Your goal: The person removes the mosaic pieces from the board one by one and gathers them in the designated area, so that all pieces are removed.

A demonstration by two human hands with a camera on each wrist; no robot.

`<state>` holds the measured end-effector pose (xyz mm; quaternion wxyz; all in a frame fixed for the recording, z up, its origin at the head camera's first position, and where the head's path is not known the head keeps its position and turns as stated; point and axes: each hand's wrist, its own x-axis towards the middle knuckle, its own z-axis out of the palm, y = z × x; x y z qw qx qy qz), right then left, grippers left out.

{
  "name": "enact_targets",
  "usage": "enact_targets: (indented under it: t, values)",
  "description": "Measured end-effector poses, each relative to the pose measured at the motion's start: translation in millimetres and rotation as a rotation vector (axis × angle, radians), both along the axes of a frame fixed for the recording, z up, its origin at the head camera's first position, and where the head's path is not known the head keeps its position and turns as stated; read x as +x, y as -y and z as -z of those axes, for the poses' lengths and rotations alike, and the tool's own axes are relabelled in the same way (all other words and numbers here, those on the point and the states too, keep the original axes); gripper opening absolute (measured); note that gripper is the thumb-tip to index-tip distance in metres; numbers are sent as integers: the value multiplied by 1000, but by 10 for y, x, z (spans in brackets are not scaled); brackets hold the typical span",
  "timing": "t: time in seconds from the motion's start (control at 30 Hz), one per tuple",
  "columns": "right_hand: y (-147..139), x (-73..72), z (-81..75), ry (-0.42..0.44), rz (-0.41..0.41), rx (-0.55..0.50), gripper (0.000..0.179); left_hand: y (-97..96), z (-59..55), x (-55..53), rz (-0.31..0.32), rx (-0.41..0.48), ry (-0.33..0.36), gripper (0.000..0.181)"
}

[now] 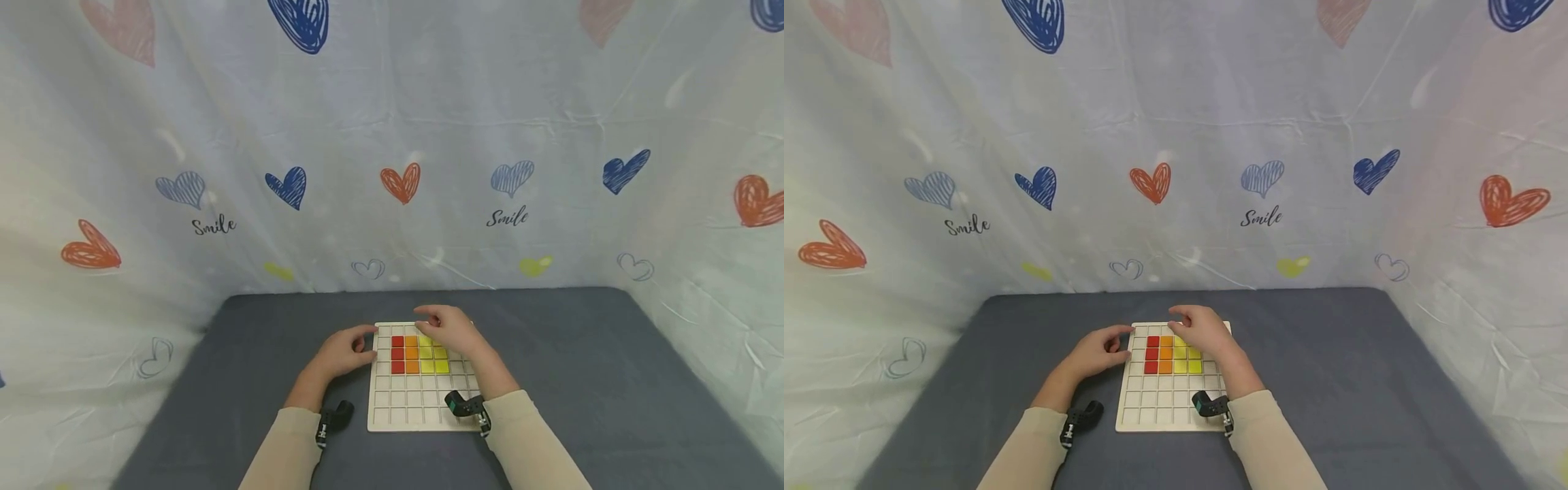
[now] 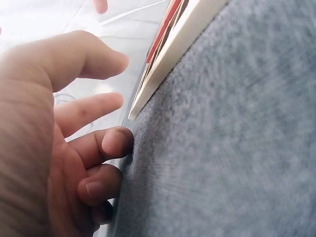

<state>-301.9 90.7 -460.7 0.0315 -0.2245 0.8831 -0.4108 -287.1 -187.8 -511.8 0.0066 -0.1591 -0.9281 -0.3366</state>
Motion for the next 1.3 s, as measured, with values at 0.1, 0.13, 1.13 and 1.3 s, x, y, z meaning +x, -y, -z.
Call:
enact_targets:
  t: [0.1, 0.13, 1.13, 1.3]
  values:
    - [66, 21, 44, 25, -4, -13, 39, 13, -5, 3, 13, -22, 22, 50]
    - [87, 25, 61, 35, -5, -16, 38, 17, -7, 4, 16, -25, 28, 51]
    - [503, 66, 304, -105, 114, 290, 23, 15, -31, -20, 47, -38, 40, 49]
    - [506, 52, 329, -169, 100, 353, 20, 3, -39, -14, 43, -35, 36, 48]
